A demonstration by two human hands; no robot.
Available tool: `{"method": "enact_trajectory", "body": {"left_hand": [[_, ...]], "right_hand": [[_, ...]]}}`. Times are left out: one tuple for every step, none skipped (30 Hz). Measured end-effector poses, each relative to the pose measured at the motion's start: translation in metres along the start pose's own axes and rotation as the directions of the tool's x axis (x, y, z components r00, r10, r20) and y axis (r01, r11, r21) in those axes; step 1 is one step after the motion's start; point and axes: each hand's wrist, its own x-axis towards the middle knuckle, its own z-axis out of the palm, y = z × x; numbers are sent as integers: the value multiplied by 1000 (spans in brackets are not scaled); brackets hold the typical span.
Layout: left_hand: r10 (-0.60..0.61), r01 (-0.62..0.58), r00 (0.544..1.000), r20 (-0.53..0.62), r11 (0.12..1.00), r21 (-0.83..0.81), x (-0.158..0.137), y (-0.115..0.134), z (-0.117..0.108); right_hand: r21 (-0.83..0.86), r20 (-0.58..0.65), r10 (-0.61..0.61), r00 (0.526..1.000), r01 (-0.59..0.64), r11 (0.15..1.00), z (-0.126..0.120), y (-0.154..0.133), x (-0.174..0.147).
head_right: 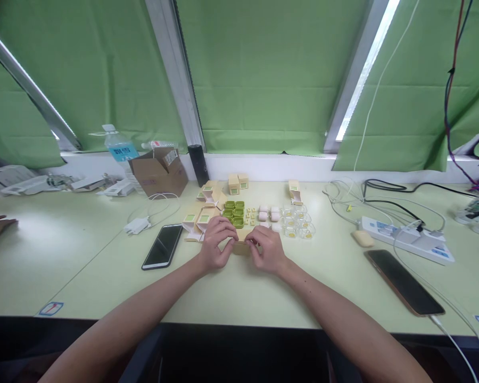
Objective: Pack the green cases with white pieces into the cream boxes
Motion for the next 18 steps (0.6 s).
{"method": "enact_trajectory", "body": {"left_hand": [[-5, 5, 1000, -7, 1000, 9, 0, 0, 0], [-7, 7, 1000, -15, 1000, 20, -1, -1, 0], [-7, 7, 1000, -21, 999, 32, -1, -2, 1], [-5, 6, 1000, -22, 999, 45, -1, -2, 1], [-2, 3, 1000, -17, 998, 56, -1, -3, 2], [3, -2, 1000, -8, 998, 65, -1, -4, 2], [8, -8, 1000, 3, 997, 71, -1, -5, 3], [12, -13, 1000, 14, 997, 76, -1, -5, 3], [17, -18, 1000, 24, 997, 79, -1, -6, 3], [19, -22, 999, 31, 996, 82, -1, -6, 3], [22, -25, 999, 33, 996, 83, -1, -5, 3], [24, -27, 999, 28, 996, 81, -1, -5, 3], [26, -27, 1000, 17, 997, 72, 0, -4, 3], [24, -24, 1000, -3, 998, 58, 0, -3, 3], [14, -13, 1000, -27, 999, 43, 1, -2, 3], [-6, 7, 999, -49, 999, 32, 1, -1, 3], [-33, 35, 997, -67, 999, 30, 2, 0, 3], [-65, 68, 995, -76, 997, 38, 3, 0, 4]], "right_hand": [[-4, -3, 0, 1000, 0, 1000, -1, 0, 0], [-9, -6, -1, 1000, 1, 1000, -1, -1, 0], [-15, -8, -4, 1000, 4, 1000, -2, -1, -1], [-18, -5, -6, 1000, 6, 1000, -2, -1, -1], [-20, 1, -9, 1000, 9, 1000, -2, -1, -1], [-23, 12, -13, 1000, 14, 1000, -2, 0, -2], [-25, 26, -19, 999, 20, 999, -2, 0, -3], [-27, 43, -22, 999, 23, 999, -2, 0, -3], [-28, 58, -23, 998, 25, 999, -1, 0, -4], [-28, 69, -25, 997, 27, 999, -1, 1, -4], [-27, 73, -27, 997, 29, 999, -1, 1, -4], [-23, 72, -31, 997, 33, 999, -1, 1, -4], [-19, 63, -35, 997, 36, 999, -1, 2, -5], [-14, 51, -38, 998, 38, 999, -2, 2, -5], [-8, 36, -39, 999, 40, 999, -2, 1, -5], [-1, 24, -40, 999, 40, 999, -2, 1, -5], [8, 18, -44, 999, 44, 999, -2, 0, -5], [18, 21, -57, 998, 56, 998, -2, -1, -6]]}}
